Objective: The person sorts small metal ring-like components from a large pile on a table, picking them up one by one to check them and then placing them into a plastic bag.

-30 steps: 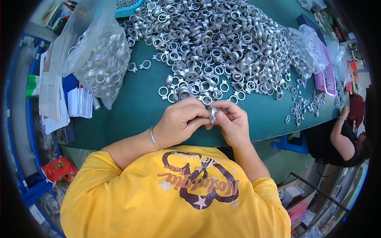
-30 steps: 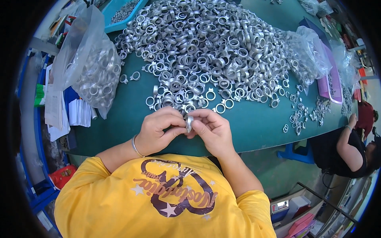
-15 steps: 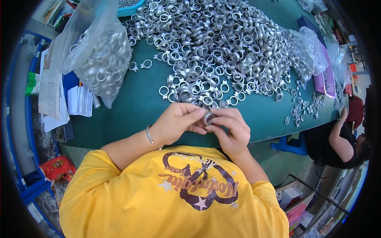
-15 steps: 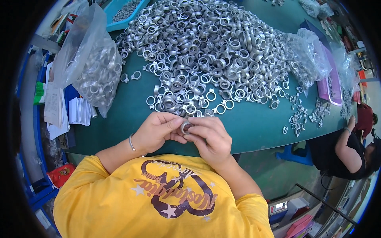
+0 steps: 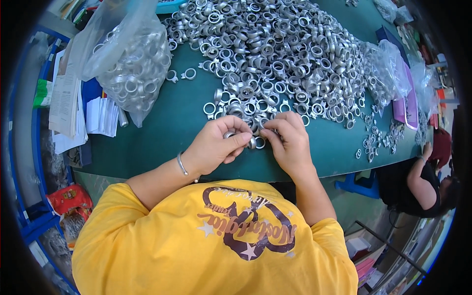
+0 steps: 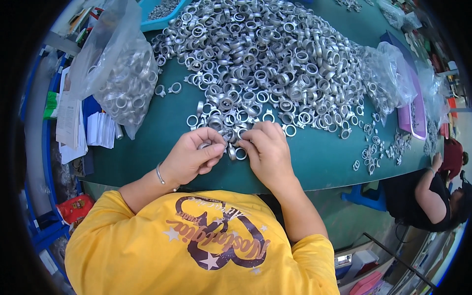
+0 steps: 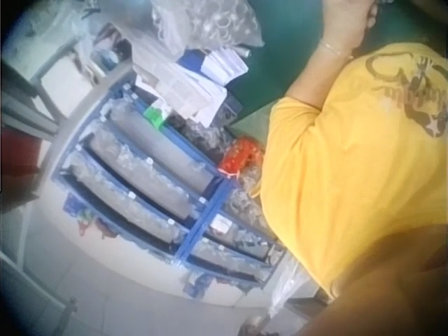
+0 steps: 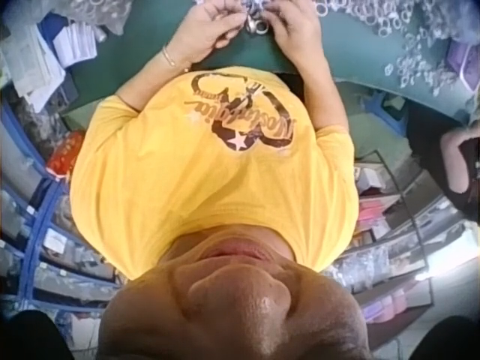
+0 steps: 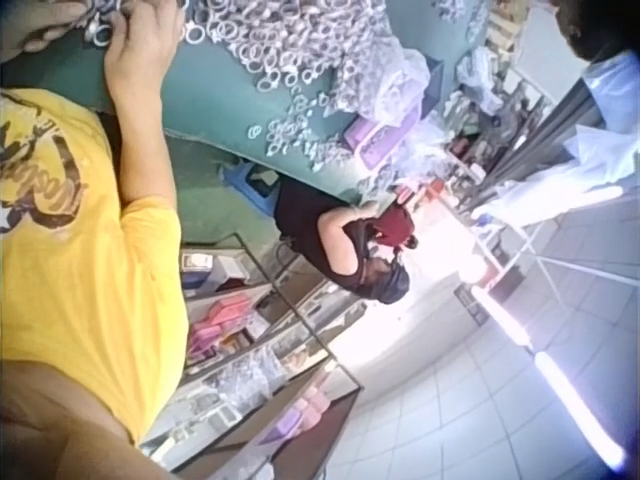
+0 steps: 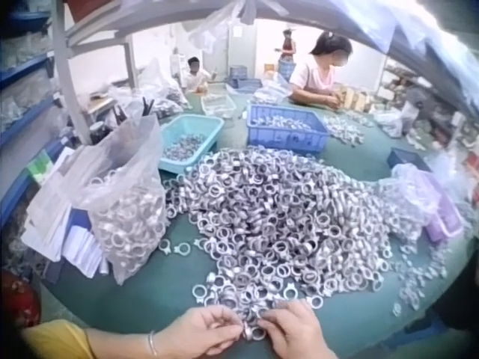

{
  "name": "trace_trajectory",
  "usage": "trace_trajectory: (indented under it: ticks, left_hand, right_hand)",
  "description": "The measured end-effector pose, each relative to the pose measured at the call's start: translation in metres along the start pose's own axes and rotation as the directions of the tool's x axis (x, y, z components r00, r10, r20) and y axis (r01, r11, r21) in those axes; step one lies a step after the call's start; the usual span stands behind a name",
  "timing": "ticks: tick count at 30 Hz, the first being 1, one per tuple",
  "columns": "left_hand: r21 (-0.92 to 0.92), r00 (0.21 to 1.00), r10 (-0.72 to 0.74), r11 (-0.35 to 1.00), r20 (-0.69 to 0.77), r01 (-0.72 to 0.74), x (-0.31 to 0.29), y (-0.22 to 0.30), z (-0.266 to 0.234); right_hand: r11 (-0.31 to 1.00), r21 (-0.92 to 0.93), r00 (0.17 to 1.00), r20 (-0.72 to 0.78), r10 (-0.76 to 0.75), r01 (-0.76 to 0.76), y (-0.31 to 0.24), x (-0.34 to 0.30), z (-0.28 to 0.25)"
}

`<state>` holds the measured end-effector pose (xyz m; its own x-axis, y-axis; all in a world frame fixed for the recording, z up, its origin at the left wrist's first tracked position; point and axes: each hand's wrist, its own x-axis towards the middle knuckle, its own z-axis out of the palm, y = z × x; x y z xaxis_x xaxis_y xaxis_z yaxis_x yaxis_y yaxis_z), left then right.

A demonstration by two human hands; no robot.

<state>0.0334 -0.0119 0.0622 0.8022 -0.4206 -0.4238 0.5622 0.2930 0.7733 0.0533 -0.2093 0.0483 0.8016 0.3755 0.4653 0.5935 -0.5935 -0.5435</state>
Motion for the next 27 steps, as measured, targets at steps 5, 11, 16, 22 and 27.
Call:
trace_trajectory:
  ticks: [5, 11, 16, 22, 27]
  left_hand:
    - [0.115, 0.999, 0.047, 0.992, 0.001, -0.047, 0.0, 0.002, 0.011]
    - [0.097, 1.0, 0.026, 0.995, 0.016, -0.027, 0.001, 0.003, 0.01]
    - [0.499, 0.887, 0.453, 0.75, 0.093, -0.435, 0.002, -0.003, 0.01]
    - [0.578, 0.793, 0.578, 0.587, 0.192, -0.567, 0.0, -0.001, 0.01]
    - [0.65, 0.763, 0.589, 0.474, 0.267, -0.594, -0.003, 0.001, 0.008]
  right_hand:
    - [0.683, 0.59, 0.894, 0.177, 0.411, -0.43, -0.011, -0.014, -0.006]
    - [0.475, 0.737, 0.859, 0.288, 0.423, -0.481, -0.015, -0.019, -0.007]
    - [0.568, 0.747, 0.933, 0.212, 0.29, -0.346, -0.017, -0.023, -0.006]
    - [0.313, 0.866, 0.888, 0.263, 0.377, -0.389, -0.015, -0.02, -0.003]
    - [0.207, 0.852, 0.843, 0.384, 0.376, -0.48, -0.014, -0.018, -0.007]
